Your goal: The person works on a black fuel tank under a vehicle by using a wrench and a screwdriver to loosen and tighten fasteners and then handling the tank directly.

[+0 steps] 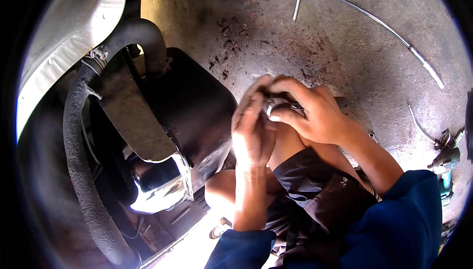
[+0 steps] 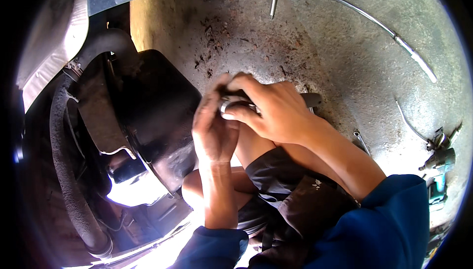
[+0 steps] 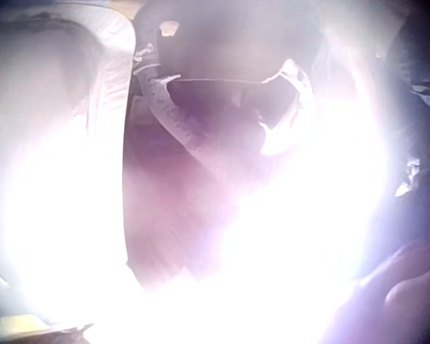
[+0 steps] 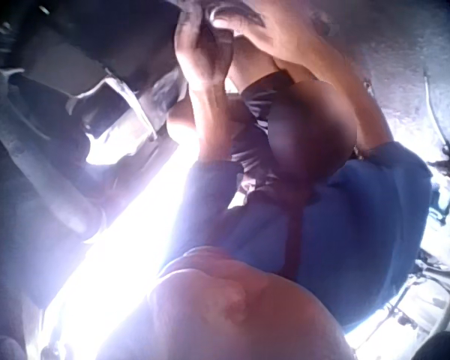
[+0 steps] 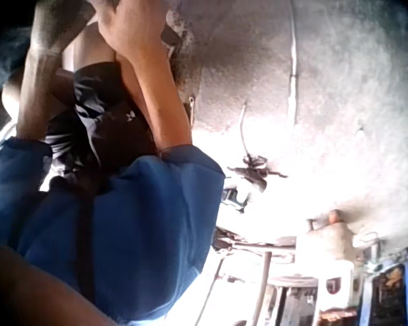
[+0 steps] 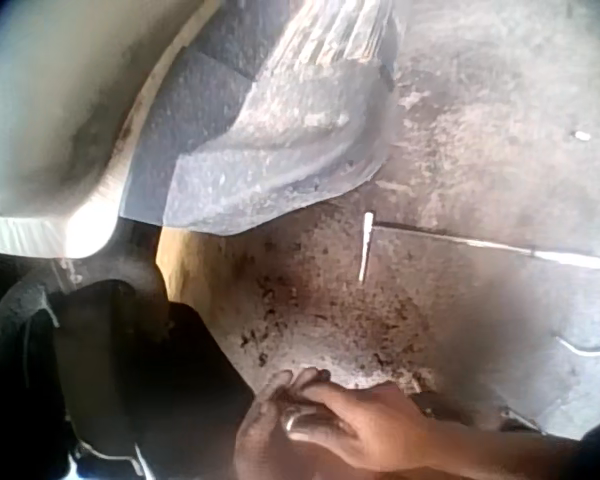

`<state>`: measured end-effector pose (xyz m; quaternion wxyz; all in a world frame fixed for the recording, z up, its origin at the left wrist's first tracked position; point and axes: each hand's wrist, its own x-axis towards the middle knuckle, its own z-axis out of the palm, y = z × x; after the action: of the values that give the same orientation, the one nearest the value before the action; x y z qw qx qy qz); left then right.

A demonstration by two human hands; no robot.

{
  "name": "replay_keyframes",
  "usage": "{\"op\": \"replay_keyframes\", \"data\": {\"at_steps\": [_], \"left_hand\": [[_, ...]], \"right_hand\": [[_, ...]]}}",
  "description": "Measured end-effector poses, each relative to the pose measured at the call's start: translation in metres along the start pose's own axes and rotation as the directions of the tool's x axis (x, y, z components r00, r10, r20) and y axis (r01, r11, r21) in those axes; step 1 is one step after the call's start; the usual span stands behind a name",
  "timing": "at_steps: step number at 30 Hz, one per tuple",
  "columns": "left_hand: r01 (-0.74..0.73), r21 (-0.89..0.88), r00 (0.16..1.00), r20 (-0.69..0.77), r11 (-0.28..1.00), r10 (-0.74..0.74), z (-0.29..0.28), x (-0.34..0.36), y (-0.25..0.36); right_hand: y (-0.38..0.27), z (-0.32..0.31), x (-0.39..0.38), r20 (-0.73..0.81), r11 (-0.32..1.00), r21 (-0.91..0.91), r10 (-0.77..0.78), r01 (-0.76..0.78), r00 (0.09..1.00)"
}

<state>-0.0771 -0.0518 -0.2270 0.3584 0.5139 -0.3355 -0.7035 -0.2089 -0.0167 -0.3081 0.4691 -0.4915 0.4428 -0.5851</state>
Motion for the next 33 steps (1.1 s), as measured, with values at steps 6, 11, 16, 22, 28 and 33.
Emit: {"op": "replay_keyframes", "data": {"at_steps": [6, 11, 16, 22, 28, 33], "left_hand": [[-0.335, -0.163, 0.94, 0.016, 0.928, 0.342, 0.007, -0.007, 0.029], [-0.342, 0.001, 0.939, -0.024, 0.94, 0.342, 0.006, -0.028, 0.022], [-0.317, 0.082, 0.948, 0.035, 0.945, 0.315, -0.005, -0.04, 0.017], [-0.363, 0.142, 0.932, 0.047, 0.921, 0.36, 0.002, -0.047, 0.027], [-0.358, 0.25, 0.933, 0.057, 0.9, 0.356, 0.004, -0.059, 0.029], [-0.328, 0.314, 0.942, 0.035, 0.891, 0.334, -0.002, -0.07, 0.031]], "right_hand": [[-0.049, 0.036, 0.081, 0.023, 0.998, -0.031, -0.053, 0.054, 0.998], [-0.086, 0.047, 0.132, 0.301, 0.966, -0.234, -0.035, 0.11, 0.953], [-0.106, 0.042, 0.146, 0.406, 0.91, -0.39, 0.03, 0.143, 0.913], [-0.132, 0.025, 0.158, 0.529, 0.81, -0.498, 0.002, 0.309, 0.849], [-0.139, 0.023, 0.162, 0.548, 0.735, -0.523, -0.097, 0.431, 0.831], [-0.123, 0.022, 0.155, 0.447, 0.847, -0.463, -0.033, 0.262, 0.894]]}}
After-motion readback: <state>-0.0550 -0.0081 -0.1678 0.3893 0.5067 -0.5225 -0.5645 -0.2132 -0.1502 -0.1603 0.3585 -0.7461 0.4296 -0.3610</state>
